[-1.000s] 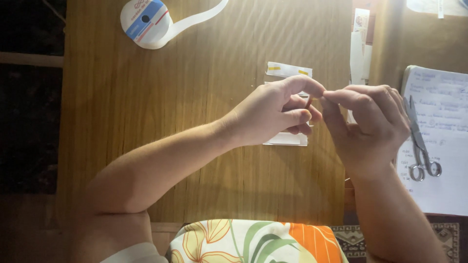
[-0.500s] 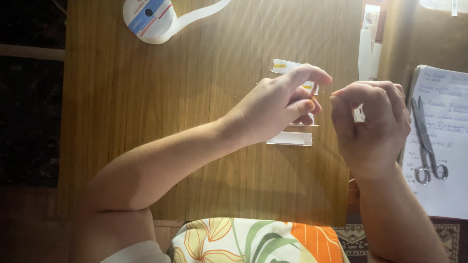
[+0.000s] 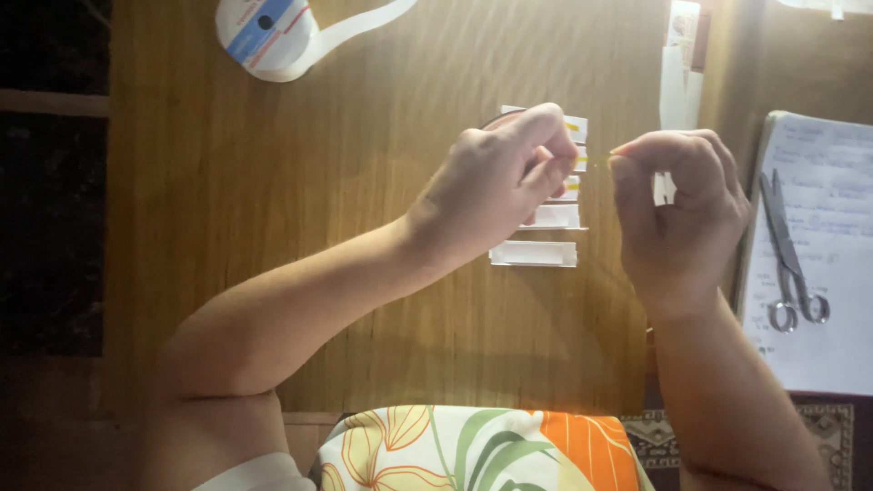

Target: Preparing small paper labels by applying adhesive tape and cutting them with scissors

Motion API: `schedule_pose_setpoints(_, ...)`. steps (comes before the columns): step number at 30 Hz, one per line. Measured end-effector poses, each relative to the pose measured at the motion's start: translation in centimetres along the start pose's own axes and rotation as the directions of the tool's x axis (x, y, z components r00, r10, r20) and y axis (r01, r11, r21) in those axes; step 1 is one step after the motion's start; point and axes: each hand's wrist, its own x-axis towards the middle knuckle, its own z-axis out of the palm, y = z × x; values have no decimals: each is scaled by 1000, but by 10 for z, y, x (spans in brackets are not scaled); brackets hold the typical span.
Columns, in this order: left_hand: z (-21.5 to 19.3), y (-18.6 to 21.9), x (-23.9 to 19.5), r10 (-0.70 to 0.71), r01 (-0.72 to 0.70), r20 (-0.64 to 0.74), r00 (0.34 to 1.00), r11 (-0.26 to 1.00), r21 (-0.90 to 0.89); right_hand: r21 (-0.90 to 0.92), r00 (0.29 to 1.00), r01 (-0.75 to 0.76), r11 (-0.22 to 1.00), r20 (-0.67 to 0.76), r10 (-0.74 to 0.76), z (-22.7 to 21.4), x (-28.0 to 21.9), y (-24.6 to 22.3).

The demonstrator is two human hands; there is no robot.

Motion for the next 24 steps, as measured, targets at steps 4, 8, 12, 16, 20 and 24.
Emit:
schedule_pose_setpoints(4,-4,3,1,-37,35,49,998,999,31,33,988,-10,999,155,4,-21,-1,-15)
schedule_pose_setpoints(8,-6,-4,3,46,-47,43,998,999,22,-141,979,-48,989,188,74,-59,-46,28)
schedule_pose_setpoints(12,-11,-1,9,-99,98,49,994,995,15,-458,953,-128,880,187,236,-112,-118,112)
schedule_pose_setpoints(16,-13,-1,10,-58,57,55,997,998,28,-615,730,-482,624,112,674,-143,-185,172)
schedule_pose_setpoints(20,-13,1,11,-65,67,75,995,997,-30,-535,657,-588,606,120,744,-138,-192,172)
schedule_pose_setpoints(24,-11,-1,11,-76,86,107,991,991,-100,-399,611,-712,578,53,790,-138,-188,154)
